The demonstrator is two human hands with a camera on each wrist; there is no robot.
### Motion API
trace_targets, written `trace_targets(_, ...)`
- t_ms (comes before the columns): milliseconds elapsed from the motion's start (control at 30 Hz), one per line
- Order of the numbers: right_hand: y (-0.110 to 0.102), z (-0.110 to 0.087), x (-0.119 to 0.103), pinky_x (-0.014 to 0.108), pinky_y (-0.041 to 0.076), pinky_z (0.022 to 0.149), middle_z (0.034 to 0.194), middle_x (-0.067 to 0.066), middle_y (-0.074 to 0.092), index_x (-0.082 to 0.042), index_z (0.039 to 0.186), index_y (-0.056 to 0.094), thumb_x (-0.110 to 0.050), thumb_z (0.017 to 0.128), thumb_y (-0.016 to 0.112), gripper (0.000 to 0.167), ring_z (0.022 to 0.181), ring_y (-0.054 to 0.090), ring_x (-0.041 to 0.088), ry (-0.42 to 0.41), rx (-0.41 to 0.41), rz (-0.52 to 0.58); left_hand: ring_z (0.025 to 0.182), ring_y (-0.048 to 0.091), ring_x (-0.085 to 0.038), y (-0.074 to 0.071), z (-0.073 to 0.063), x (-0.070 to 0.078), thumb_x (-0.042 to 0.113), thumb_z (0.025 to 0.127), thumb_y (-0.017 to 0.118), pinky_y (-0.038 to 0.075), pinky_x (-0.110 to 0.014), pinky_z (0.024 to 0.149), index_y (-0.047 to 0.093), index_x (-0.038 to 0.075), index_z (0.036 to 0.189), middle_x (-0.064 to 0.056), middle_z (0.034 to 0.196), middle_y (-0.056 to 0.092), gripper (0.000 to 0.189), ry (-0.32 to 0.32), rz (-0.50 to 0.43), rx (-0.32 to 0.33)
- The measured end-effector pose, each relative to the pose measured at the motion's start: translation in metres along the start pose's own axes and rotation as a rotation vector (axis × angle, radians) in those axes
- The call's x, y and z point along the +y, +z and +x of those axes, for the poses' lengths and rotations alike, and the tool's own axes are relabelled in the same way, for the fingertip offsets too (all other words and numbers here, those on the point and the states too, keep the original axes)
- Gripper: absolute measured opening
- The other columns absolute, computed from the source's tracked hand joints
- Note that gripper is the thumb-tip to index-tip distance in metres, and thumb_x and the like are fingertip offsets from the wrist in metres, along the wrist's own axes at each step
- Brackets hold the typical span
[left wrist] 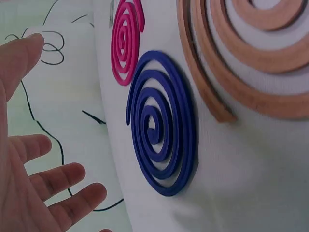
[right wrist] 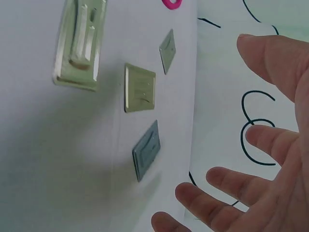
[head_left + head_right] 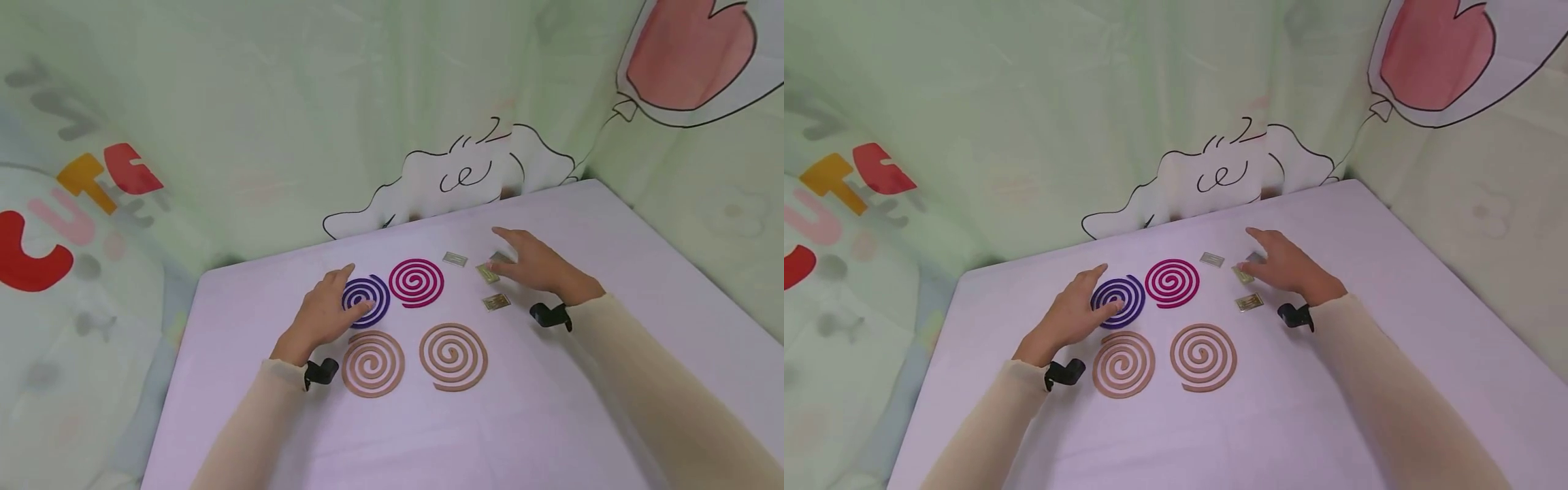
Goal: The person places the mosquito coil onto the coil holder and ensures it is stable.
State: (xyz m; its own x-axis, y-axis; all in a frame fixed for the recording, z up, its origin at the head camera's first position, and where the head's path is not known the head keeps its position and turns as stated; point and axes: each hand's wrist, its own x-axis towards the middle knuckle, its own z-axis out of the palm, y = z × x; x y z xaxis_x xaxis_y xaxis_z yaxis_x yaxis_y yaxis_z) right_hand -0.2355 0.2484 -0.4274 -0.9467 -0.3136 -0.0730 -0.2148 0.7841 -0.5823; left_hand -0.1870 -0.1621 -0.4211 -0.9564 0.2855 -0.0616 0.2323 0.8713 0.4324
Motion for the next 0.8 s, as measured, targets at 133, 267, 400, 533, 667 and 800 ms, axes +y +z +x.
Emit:
trace_targets(133,0.009,-0.003,-0.001,0.068,0.024,0.119,0.162,0.033,0.028,0.002,0.162,0.026,-0.029,0.099,0.071,0.083,0.151,0.024,0.051,-0.016,0.007,-0.001,0.144,0.043,-0.043,0.006,-0.004,0.005,0.055,0.096,0.065,0.035,-0.068,0.115,0.030,0.012,0.164,-0.020,0.161,0.040,0.087,0.034,0.007,0.000)
trace_targets(267,0.014,-0.006,-0.003,0.069,0.025,0.119,0.161,0.033,0.030,0.001,0.162,0.027,-0.032,0.098,0.073,0.085,0.150,0.027,0.050,-0.017,0.014,-0.015,0.137,0.050,-0.040,0.013,-0.008,0.008,0.055,0.096,0.067,0.042,-0.064,0.111,0.033,0.010,0.162,-0.020,0.157,0.045,0.087,0.064,0.008,0.002)
trace_targets(400,0.016,-0.011,-0.006,0.068,0.028,0.118,0.158,0.033,0.034,0.002,0.161,0.030,-0.033,0.098,0.074,0.084,0.147,0.032,0.050,-0.029,0.023,-0.028,0.137,0.050,-0.038,0.020,-0.012,0.012,0.054,0.095,0.069,0.044,-0.062,0.111,0.037,0.009,0.160,-0.018,0.158,0.045,0.085,0.075,0.011,-0.001)
trace_targets(533,0.016,-0.017,-0.009,0.066,0.040,0.110,0.149,0.034,0.045,0.004,0.155,0.041,-0.030,0.096,0.076,0.076,0.135,0.047,0.049,-0.041,0.038,-0.033,0.144,0.045,-0.039,0.024,-0.016,0.020,0.052,0.095,0.070,0.038,-0.060,0.117,0.040,0.009,0.159,-0.017,0.159,0.044,0.083,0.091,0.002,-0.017)
trace_targets(667,0.017,-0.020,-0.011,0.062,0.052,0.097,0.139,0.032,0.053,0.004,0.148,0.050,-0.026,0.095,0.076,0.066,0.121,0.058,0.047,-0.018,0.034,-0.013,0.144,0.046,-0.037,0.027,-0.018,0.030,0.050,0.095,0.072,0.038,-0.055,0.118,0.043,0.008,0.157,-0.018,0.156,0.048,0.080,0.144,-0.017,-0.033)
trace_targets(800,0.021,-0.021,-0.010,0.059,0.055,0.093,0.137,0.030,0.056,0.003,0.144,0.054,-0.023,0.096,0.075,0.059,0.120,0.059,0.047,0.014,0.012,0.008,0.139,0.050,-0.034,0.033,-0.018,0.037,0.050,0.095,0.072,0.042,-0.052,0.116,0.044,0.008,0.156,-0.017,0.151,0.052,0.079,0.211,0.006,-0.050)
